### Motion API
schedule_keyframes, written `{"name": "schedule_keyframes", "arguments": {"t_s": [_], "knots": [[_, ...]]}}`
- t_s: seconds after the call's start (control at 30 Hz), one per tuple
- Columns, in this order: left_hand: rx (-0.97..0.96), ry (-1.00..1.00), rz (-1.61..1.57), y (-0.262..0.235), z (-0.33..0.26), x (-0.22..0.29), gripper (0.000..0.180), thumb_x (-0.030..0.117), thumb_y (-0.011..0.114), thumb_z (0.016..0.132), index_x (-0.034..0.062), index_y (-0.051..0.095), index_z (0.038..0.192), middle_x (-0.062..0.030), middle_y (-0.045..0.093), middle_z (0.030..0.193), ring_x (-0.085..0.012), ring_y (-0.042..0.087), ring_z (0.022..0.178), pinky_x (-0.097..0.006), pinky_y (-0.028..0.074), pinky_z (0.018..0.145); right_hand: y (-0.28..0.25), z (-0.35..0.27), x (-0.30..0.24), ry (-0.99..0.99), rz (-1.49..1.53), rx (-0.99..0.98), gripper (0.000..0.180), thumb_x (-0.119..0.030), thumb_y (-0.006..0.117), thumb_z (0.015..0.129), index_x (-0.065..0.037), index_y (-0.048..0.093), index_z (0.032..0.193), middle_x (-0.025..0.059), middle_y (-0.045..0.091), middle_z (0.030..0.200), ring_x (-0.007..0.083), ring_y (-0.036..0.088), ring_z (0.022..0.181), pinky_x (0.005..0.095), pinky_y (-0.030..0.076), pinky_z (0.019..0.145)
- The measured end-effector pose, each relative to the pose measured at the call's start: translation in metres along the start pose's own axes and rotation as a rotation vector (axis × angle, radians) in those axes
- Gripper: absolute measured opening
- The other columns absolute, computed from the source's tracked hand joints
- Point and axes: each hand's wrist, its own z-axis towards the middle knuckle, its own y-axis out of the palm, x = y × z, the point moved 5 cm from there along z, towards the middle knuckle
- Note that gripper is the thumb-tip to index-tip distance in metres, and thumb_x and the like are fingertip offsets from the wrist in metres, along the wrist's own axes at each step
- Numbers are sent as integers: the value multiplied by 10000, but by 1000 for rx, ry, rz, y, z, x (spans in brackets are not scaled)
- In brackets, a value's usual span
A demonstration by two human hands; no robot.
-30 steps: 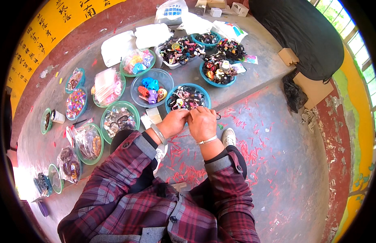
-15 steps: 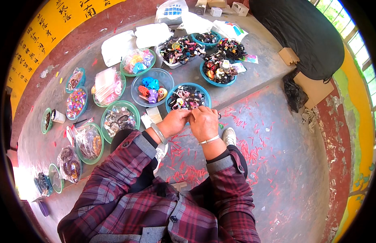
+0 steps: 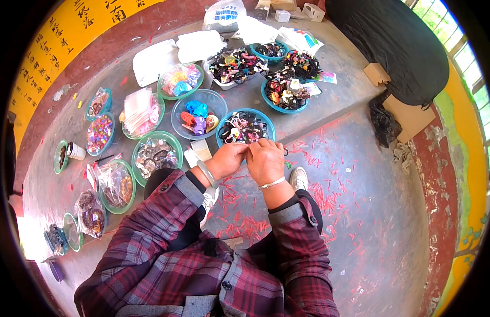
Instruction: The person sits on the floor and assembles hair accessories by hand. They pick up small plastic clips and rubber bands from bowls, attach the bands to the clips, and place the finished items into a small plastic bag.
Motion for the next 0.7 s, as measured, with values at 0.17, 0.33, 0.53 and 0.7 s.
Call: {"name": "schedule_keyframes", "arguments": {"t_s": [0.17, 0.33, 0.53, 0.7], "knots": [[-11, 0, -3, 1, 0, 1, 140, 52, 480, 762, 2, 590, 832, -205, 585, 789, -360, 562, 759, -389, 452, 662, 1, 0, 0, 6, -17, 14, 80, -100, 589, 631, -86, 517, 599, 51, 515, 639, 245, 531, 661, 371, 371, 602], [15, -5, -68, -1, 1, 5, 144, 73, 493, 767, 7, 595, 844, -200, 588, 795, -346, 571, 754, -374, 456, 660, -1, 1, 1, 38, 0, 67, 70, -98, 587, 627, -91, 523, 599, 54, 525, 638, 257, 530, 653, 372, 369, 596], [-31, -199, -199, 0, 2, -6, 166, 105, 485, 818, 1, 597, 882, -168, 600, 784, -274, 597, 718, -323, 467, 646, 5, -3, 20, 205, 277, 53, 55, -66, 609, 648, -67, 613, 703, 69, 575, 664, 231, 555, 620, 333, 407, 564], [-42, -315, -553, -1, 2, -11, 244, 102, 409, 897, -61, 555, 1006, -99, 615, 928, -142, 588, 877, -265, 481, 786, 19, -11, 45, 553, 853, 16, 128, -33, 577, 726, -29, 651, 830, 71, 629, 750, 105, 569, 632, 224, 434, 567]]}}
